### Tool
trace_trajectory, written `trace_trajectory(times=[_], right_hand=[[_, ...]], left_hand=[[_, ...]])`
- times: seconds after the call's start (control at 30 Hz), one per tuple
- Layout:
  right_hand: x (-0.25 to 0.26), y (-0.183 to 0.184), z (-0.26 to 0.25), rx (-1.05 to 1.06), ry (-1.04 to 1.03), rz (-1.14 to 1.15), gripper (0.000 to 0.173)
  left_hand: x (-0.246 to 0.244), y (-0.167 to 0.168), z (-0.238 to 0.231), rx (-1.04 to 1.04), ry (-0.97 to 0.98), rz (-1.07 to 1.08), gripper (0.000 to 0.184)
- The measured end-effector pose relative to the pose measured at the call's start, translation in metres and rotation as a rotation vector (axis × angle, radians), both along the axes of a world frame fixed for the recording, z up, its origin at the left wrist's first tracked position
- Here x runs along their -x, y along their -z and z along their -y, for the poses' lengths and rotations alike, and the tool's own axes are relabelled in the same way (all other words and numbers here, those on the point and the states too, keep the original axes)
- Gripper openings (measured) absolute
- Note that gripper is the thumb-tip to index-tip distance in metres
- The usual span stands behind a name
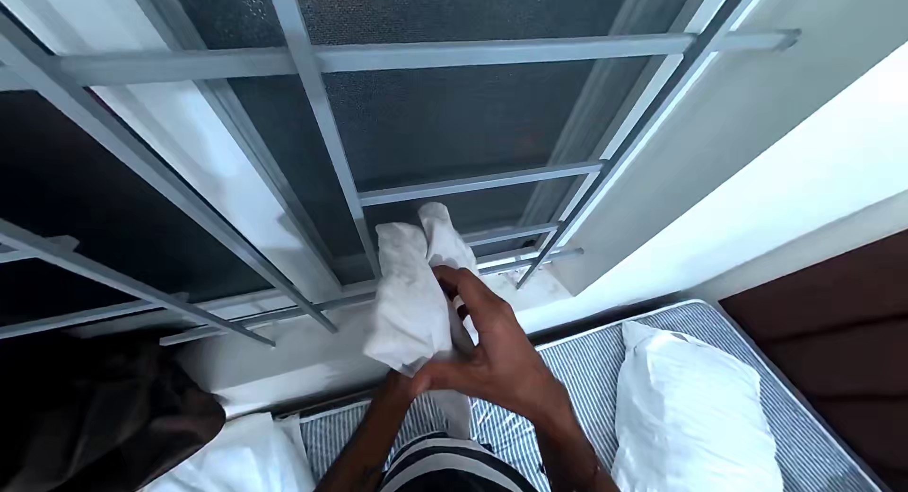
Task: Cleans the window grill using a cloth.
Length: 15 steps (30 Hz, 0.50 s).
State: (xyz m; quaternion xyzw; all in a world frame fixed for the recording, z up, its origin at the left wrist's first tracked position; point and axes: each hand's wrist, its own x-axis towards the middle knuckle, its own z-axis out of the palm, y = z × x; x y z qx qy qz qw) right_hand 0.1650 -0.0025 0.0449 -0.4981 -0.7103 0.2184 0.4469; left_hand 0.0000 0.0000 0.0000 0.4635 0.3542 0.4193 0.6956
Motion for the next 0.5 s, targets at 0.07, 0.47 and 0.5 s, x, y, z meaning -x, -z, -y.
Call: trace_trajectory(times=[0.07, 0.47, 0.5], right_hand=[[0.007, 0.003, 0.005, 0.048, -0.021, -0.009, 0.105], [0.018, 0.013, 0.015, 0.372, -0.113, -0.736, 0.047], [0.019, 0.015, 0.015, 0.39, -0.119, -0.762, 0.049]], left_hand=[[-0.01, -0.019, -0.002, 0.18, -0.071, -0.112, 0.017], [-0.008, 0.007, -0.027, -0.806, -0.437, -0.387, 0.126], [-0.007, 0.005, -0.025, -0.807, -0.467, -0.435, 0.125]])
